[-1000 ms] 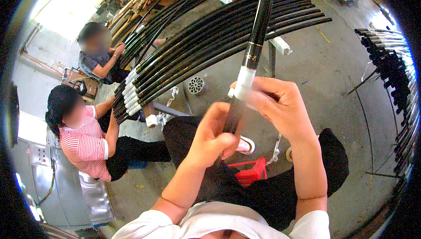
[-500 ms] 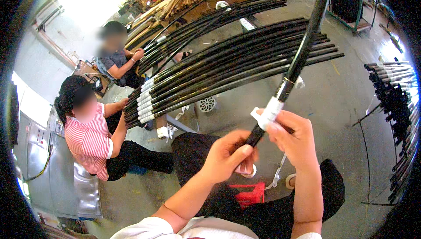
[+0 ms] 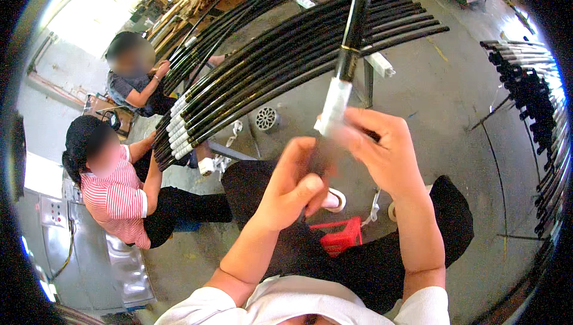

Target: The person wraps white tape around a black pole multiple times and then places the pole onto a rack with others.

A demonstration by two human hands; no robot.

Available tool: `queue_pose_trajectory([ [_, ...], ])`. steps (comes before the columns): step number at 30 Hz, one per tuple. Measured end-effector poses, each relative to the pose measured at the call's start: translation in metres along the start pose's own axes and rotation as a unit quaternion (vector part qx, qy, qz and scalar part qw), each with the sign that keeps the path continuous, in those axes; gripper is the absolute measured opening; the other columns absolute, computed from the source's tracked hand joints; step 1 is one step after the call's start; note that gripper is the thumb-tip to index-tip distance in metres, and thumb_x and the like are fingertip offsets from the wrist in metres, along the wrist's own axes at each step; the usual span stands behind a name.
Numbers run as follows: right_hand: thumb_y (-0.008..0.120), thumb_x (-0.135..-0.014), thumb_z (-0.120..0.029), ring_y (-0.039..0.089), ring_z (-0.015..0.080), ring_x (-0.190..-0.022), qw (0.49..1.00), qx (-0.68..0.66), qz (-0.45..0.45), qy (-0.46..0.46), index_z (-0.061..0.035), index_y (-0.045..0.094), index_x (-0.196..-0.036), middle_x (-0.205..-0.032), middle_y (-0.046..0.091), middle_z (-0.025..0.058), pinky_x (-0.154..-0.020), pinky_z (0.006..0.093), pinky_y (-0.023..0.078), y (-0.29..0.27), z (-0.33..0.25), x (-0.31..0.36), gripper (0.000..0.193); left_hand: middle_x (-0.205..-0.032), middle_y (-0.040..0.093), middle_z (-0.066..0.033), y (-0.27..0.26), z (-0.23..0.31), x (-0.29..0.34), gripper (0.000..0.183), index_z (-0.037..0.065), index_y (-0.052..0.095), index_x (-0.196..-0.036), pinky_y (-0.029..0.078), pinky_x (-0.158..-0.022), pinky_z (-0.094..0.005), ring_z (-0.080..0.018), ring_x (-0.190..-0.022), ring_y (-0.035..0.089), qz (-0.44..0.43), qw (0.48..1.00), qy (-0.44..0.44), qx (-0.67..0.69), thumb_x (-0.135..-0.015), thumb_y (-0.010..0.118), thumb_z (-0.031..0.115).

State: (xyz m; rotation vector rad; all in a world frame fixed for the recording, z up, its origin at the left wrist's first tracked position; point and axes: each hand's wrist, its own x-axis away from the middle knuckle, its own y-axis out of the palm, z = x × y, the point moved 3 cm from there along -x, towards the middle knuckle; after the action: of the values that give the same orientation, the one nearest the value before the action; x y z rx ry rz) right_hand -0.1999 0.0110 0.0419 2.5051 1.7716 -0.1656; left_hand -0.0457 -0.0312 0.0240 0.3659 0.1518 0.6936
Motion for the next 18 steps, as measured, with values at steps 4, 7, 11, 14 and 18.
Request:
queue_pose_trajectory([
  [4,0.061,-0.087,-0.016,0.05,0.0023,-0.068,0.999,0.016,0.02,0.024,-0.0022,0.066,-0.106,-0.078,0.062,-0.002,-0.057,0.0191,0.04,-0.001,0.004,-0.001,0.024,-0.081,0.06,-0.0105,-0.003,-0.005,-0.004,0.023,-0.001,0.047,-0.104,0.04,-0.045,-0.0194,-0.008,-0.052,0.052,0.117,0.932,0.122,-0.321,-0.084,0.06,-0.001],
  [7,0.061,-0.086,-0.015,0.054,0.0036,-0.074,0.999,-0.044,-0.023,0.009,-0.0016,0.067,-0.104,-0.082,0.065,0.0,-0.064,0.0201,0.044,-0.004,-0.001,0.0,0.023,-0.085,0.062,-0.0124,-0.002,-0.001,-0.005,0.026,-0.003,0.048,-0.107,0.039,-0.045,-0.0196,-0.0092,-0.054,0.054,-0.023,0.998,-0.048,-0.042,-0.094,0.051,0.019],
  [11,0.063,-0.084,-0.013,0.055,0.0051,-0.077,0.999,0.016,-0.003,-0.031,-0.0015,0.067,-0.104,-0.084,0.065,0.0007,-0.069,0.0217,0.046,-0.002,-0.003,0.0,0.023,-0.077,0.057,-0.0074,-0.001,-0.01,-0.005,0.025,-0.001,0.047,-0.107,0.042,-0.046,-0.0218,-0.0104,-0.054,0.054,0.044,0.978,0.09,-0.18,-0.094,0.049,0.02],
  [14,0.063,-0.083,-0.011,0.057,0.0064,-0.078,0.998,0.041,0.009,-0.055,-0.0023,0.066,-0.106,-0.085,0.066,0.0015,-0.07,0.0225,0.046,-0.001,0.004,-0.001,0.024,-0.075,0.057,-0.0065,-0.001,-0.008,-0.004,0.016,-0.001,0.047,-0.102,0.044,-0.047,-0.0218,-0.0108,-0.053,0.054,0.099,0.947,0.116,-0.282,-0.091,0.052,0.01],
  [18,0.063,-0.083,-0.01,0.057,0.0068,-0.081,0.997,-0.04,-0.045,0.042,-0.0014,0.066,-0.107,-0.089,0.068,0.0031,-0.072,0.0235,0.046,-0.003,-0.003,0.001,0.025,-0.079,0.059,-0.0064,-0.002,0.001,-0.003,0.021,0.0,0.05,-0.102,0.039,-0.045,-0.0193,-0.0079,-0.054,0.053,-0.088,0.983,-0.113,0.116,-0.09,0.059,0.014],
])
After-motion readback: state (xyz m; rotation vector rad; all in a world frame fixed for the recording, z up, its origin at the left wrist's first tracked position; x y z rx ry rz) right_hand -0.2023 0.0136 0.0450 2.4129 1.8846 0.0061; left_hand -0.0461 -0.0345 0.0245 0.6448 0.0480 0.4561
